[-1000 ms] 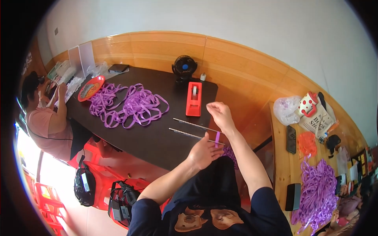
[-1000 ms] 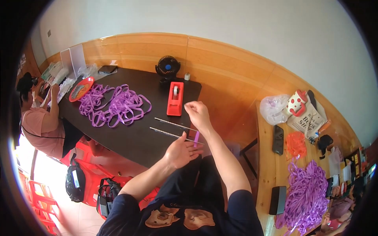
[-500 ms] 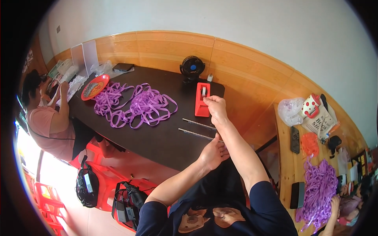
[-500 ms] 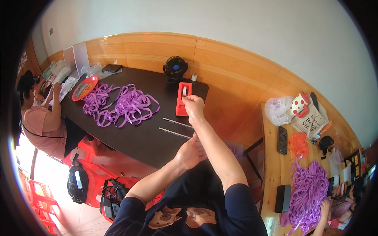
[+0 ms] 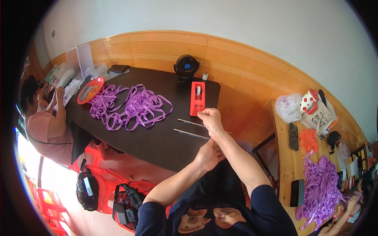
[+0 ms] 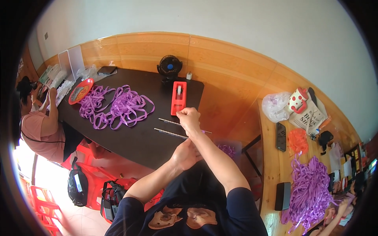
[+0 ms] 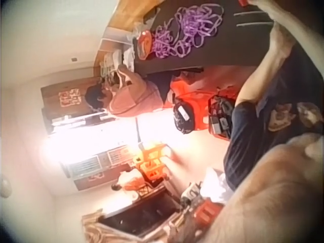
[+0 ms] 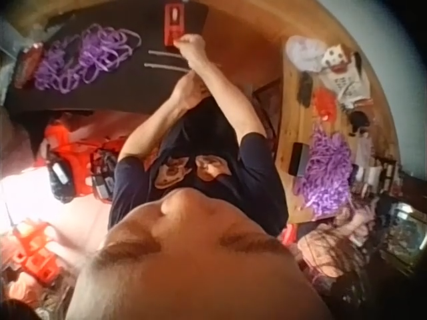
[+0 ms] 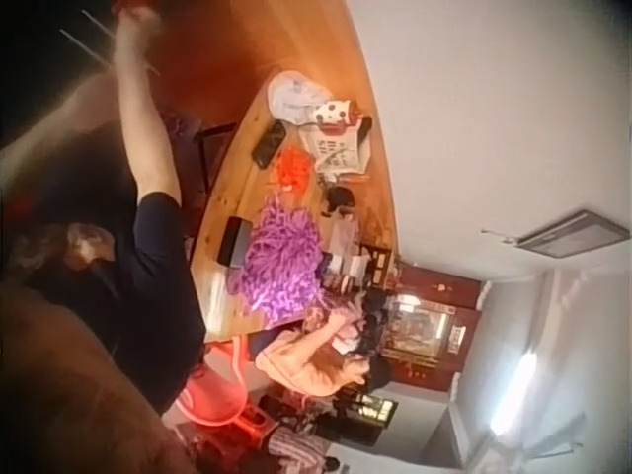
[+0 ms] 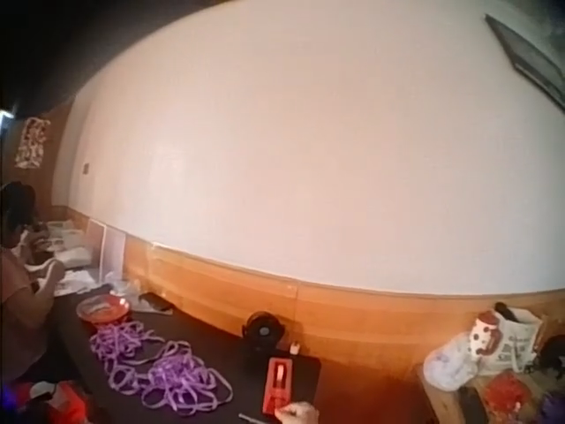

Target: Making decorative ribbon bows using a metal wire jig and adhesive tape.

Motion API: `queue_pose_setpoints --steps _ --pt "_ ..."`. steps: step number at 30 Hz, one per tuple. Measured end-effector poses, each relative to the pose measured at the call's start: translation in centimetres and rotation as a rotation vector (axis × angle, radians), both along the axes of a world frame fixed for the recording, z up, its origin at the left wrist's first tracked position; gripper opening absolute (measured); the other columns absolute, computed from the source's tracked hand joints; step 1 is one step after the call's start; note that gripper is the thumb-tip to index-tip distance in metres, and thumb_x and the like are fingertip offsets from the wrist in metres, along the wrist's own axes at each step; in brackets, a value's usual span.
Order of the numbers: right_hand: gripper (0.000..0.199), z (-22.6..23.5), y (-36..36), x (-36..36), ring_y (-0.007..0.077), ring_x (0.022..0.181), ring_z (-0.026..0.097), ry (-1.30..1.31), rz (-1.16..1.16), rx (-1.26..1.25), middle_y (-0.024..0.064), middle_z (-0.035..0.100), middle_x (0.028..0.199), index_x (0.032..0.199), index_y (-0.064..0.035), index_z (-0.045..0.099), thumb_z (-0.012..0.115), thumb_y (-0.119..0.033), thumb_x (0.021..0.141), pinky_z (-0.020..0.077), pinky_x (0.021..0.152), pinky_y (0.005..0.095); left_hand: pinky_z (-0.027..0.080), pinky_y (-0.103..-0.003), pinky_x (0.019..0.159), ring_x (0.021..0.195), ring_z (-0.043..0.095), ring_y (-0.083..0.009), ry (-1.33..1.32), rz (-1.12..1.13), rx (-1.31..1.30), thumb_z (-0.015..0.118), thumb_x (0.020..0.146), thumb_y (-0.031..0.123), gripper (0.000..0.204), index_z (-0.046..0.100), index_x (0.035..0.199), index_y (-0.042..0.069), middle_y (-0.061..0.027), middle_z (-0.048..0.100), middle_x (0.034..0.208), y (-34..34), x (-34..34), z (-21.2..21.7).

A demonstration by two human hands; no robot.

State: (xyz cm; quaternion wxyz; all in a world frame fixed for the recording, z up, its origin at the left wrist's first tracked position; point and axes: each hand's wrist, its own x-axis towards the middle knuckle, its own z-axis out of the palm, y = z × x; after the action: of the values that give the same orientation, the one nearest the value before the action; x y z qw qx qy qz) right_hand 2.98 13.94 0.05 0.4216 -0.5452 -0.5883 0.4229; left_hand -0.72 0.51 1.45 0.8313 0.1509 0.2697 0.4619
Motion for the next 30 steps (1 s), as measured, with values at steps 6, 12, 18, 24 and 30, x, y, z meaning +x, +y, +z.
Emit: queue_pose_setpoints --steps 6,12,18,24,30 --pt "0.014 -2.3 2.4 3.5 0.0277 0.086 0.060 -0.174 0.132 0.252 0.0138 0.061 0.091 0.067 -0.0019 0.067 0.074 -0.014 0.071 0.0463 0.075 0.0388 0.036 -0.042 0.101 0.119 0.046 -0.0308 0.062 -0.037 -0.075 0.026 0.098 0.055 0.069 0.038 0.129 -0.006 -0.0175 0.049 0.129 0.4 0.3 -0.3" --pt "0.012 4.2 0.4 11.1 0.0212 0.103 0.055 -0.061 0.554 0.105 0.0184 0.056 0.115 0.076 0.0000 0.065 0.064 -0.011 0.082 0.0426 0.086 0.0319 0.035 -0.042 0.099 0.119 0.046 -0.0329 0.065 -0.044 -0.038 0.025 0.097 0.058 0.073 0.036 0.134 -0.005 -0.0191 0.048 0.131 0.5 -0.3 -0.9" --pt "0.017 3.6 -1.4 14.7 0.0176 0.108 0.050 -0.050 0.799 -0.208 0.0152 0.052 0.127 0.078 -0.0011 0.063 0.059 -0.013 0.089 0.0391 0.092 0.0306 0.036 -0.041 0.098 0.120 0.046 -0.0321 0.095 -0.047 -0.051 0.024 0.098 0.056 0.073 0.033 0.136 -0.005 -0.0188 0.047 0.133 0.5 -0.2 -0.3" --pt "0.014 1.4 -1.0 14.6 0.0152 0.090 0.054 -0.017 0.831 -0.196 0.0079 0.056 0.099 0.083 0.0013 0.065 0.060 -0.012 0.085 0.0432 0.082 0.0282 0.036 -0.039 0.098 0.120 0.045 -0.0312 0.084 -0.075 -0.019 0.023 0.098 0.055 0.073 0.032 0.137 -0.006 -0.0185 0.044 0.136 0.4 -0.2 -0.4" --pt "0.016 0.6 -1.0 14.4 0.0125 0.079 0.050 0.029 0.799 -0.175 0.0048 0.053 0.084 0.072 0.0004 0.060 0.060 -0.010 0.083 0.0416 0.076 0.0281 0.036 -0.039 0.097 0.119 0.046 -0.0304 0.095 -0.072 -0.022 0.022 0.099 0.054 0.072 0.032 0.138 -0.005 -0.0184 0.044 0.137 0.4 -0.2 -0.4"
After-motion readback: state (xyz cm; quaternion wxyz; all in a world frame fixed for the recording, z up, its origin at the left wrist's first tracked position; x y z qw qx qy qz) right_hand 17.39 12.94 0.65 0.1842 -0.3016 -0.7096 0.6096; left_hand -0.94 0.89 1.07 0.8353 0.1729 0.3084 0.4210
